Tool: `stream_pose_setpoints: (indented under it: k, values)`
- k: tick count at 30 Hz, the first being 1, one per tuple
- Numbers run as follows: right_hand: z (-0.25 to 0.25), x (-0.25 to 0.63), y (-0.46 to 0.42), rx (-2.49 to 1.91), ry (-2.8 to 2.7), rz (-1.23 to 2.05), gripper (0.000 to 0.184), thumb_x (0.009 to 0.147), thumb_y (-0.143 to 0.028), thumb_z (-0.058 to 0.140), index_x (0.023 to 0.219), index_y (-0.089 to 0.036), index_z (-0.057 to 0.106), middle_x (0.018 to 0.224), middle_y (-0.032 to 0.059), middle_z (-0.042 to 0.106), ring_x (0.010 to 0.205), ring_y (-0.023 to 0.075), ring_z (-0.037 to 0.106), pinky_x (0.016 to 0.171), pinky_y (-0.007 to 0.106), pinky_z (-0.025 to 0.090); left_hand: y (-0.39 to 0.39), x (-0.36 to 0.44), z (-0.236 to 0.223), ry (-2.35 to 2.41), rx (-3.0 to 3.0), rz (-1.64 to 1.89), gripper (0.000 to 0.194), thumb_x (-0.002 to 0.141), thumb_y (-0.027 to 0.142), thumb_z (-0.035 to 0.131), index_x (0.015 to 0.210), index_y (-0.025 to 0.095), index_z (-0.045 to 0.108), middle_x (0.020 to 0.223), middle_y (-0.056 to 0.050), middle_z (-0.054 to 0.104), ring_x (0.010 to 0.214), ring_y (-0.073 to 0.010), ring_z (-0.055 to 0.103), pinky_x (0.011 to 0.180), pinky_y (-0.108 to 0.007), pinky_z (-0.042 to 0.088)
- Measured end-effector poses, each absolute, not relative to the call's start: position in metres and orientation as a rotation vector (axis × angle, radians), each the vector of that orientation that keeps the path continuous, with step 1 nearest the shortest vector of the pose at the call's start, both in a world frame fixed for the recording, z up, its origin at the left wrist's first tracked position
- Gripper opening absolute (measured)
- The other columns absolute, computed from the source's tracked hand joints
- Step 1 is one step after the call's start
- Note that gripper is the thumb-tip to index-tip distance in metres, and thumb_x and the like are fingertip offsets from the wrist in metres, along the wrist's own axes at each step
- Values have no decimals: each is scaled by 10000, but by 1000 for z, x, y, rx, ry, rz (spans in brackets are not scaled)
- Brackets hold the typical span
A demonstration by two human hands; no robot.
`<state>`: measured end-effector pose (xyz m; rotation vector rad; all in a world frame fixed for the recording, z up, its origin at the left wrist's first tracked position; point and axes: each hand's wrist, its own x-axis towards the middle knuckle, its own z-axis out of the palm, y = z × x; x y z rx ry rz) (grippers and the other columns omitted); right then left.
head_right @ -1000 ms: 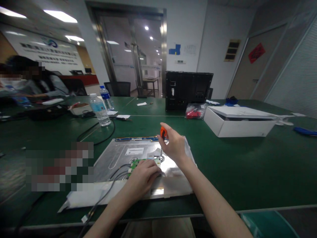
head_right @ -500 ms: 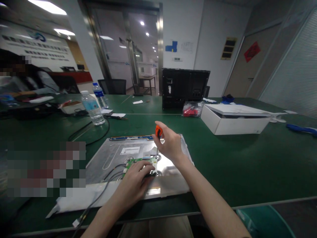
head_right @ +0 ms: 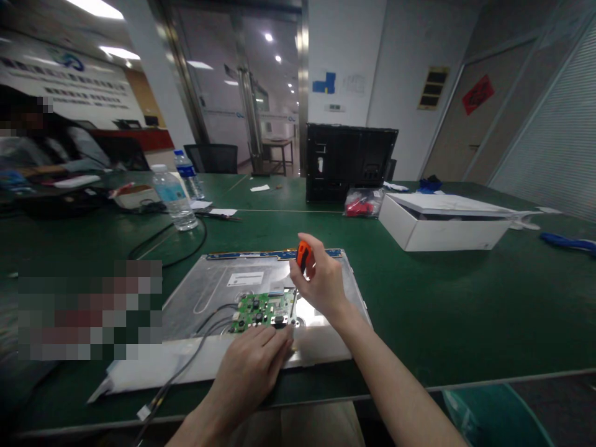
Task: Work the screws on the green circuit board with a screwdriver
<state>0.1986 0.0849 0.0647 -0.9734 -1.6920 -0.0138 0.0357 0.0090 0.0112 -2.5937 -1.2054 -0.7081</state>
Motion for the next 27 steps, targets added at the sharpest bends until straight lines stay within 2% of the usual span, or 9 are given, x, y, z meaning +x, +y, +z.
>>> stream_pose_setpoints:
  k: [12, 27]
  values:
    - [63, 194, 84, -964, -1730, -122, 368, 859, -296, 532, 1216, -216, 487, 702, -41, 589, 486, 82, 508, 503, 201, 444, 10, 39, 12, -1240, -2619, -652, 152, 913, 173, 486, 956, 162, 631, 690, -36, 657, 632, -201, 633, 570, -296, 469]
    - [63, 194, 82, -944, -1752, -149, 361, 853, -288, 528, 1206, -220, 494, 674, -51, 575, 478, 79, 507, 487, 199, 443, 9, 40, 11, -1261, -2633, -645, 219, 939, 183, 425, 989, 160, 637, 671, -40, 652, 608, -188, 631, 542, -275, 470]
